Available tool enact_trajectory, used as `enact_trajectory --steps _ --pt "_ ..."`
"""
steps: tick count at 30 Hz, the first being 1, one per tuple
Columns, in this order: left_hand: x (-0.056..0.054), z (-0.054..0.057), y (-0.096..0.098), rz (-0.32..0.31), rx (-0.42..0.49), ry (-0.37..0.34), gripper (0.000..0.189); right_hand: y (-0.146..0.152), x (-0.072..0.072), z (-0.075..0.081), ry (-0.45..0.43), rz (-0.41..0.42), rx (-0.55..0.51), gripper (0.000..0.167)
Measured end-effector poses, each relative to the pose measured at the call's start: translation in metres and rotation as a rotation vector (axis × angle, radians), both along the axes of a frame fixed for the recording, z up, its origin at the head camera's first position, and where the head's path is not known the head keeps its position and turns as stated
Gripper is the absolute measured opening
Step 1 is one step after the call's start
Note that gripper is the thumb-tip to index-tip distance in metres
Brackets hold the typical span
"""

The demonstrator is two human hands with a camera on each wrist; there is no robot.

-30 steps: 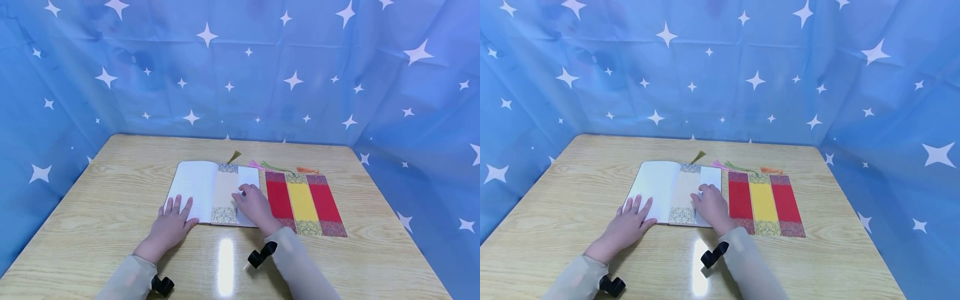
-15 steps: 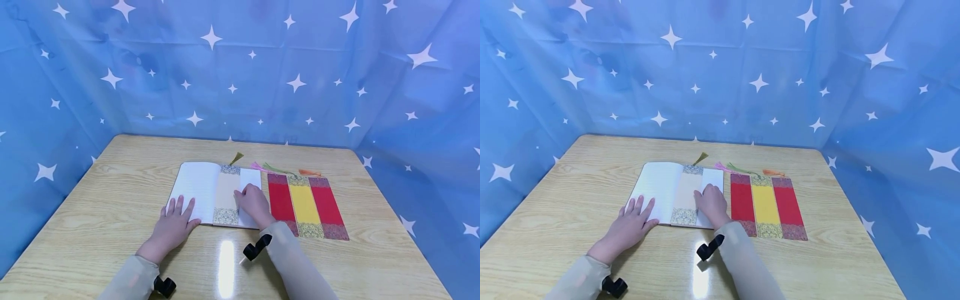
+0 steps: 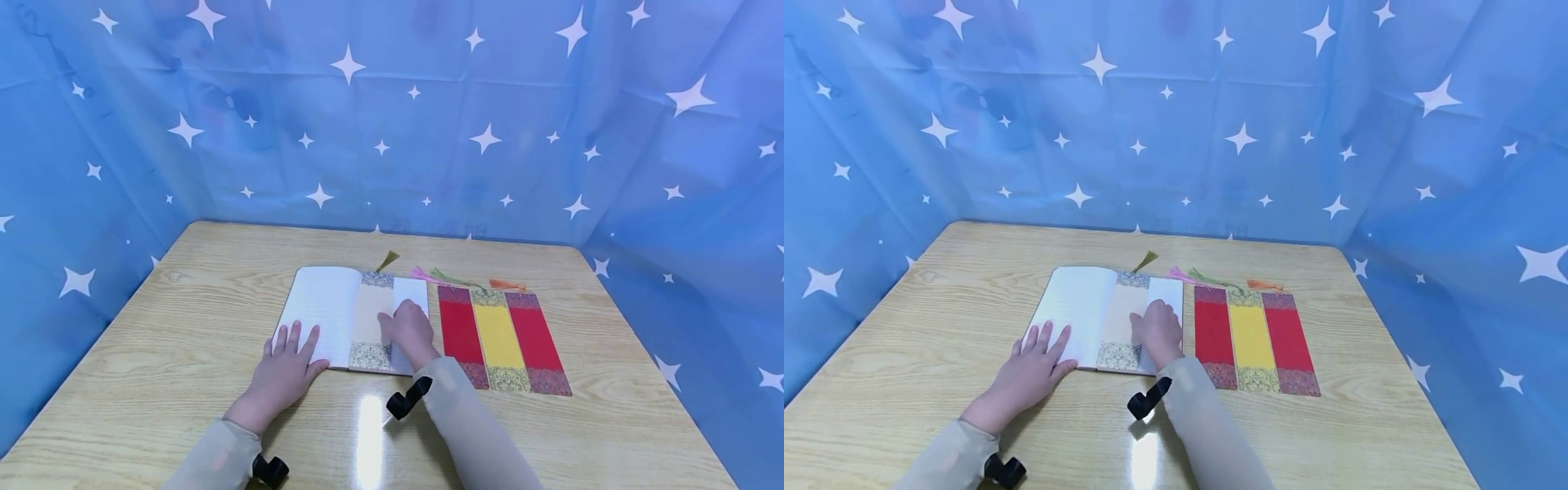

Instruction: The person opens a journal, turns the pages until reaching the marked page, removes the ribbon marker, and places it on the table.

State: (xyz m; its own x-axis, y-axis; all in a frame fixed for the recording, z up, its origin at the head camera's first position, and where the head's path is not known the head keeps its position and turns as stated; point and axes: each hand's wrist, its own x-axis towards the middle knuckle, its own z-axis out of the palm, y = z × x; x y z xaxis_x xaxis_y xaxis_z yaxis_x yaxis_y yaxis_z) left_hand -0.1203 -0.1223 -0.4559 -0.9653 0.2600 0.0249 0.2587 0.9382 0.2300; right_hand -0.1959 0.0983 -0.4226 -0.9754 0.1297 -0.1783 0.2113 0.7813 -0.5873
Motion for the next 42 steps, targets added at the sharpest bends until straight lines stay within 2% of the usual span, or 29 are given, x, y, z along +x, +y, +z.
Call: enact_trajectory --steps 8,16,24,31,37,42 --pt "0.002 0.001 0.001 0.007 0.006 -0.009 0.065 -0.003 -0.004 0.001 -0.051 -0.015 0.024 0.03" --pt "0.001 0.001 0.002 0.013 0.001 -0.019 0.065 -0.008 -0.003 0.002 -0.03 -0.024 0.107 0.059" --pt "0.003 0.004 0.003 0.011 -0.005 -0.016 0.064 -0.01 -0.004 0.002 -0.027 -0.031 0.114 0.045" --pt "0.004 0.003 0.005 0.008 -0.002 -0.016 0.064 -0.007 -0.003 0.002 -0.036 -0.052 0.097 0.061" --pt "0.003 0.001 0.004 0.01 -0.01 -0.023 0.065 0.003 -0.002 0.001 -0.058 -0.082 0.115 0.06" --pt "0.003 0.001 0.002 0.003 -0.008 0.003 0.064 0.014 0.0 0.001 -0.032 -0.103 0.114 0.062"
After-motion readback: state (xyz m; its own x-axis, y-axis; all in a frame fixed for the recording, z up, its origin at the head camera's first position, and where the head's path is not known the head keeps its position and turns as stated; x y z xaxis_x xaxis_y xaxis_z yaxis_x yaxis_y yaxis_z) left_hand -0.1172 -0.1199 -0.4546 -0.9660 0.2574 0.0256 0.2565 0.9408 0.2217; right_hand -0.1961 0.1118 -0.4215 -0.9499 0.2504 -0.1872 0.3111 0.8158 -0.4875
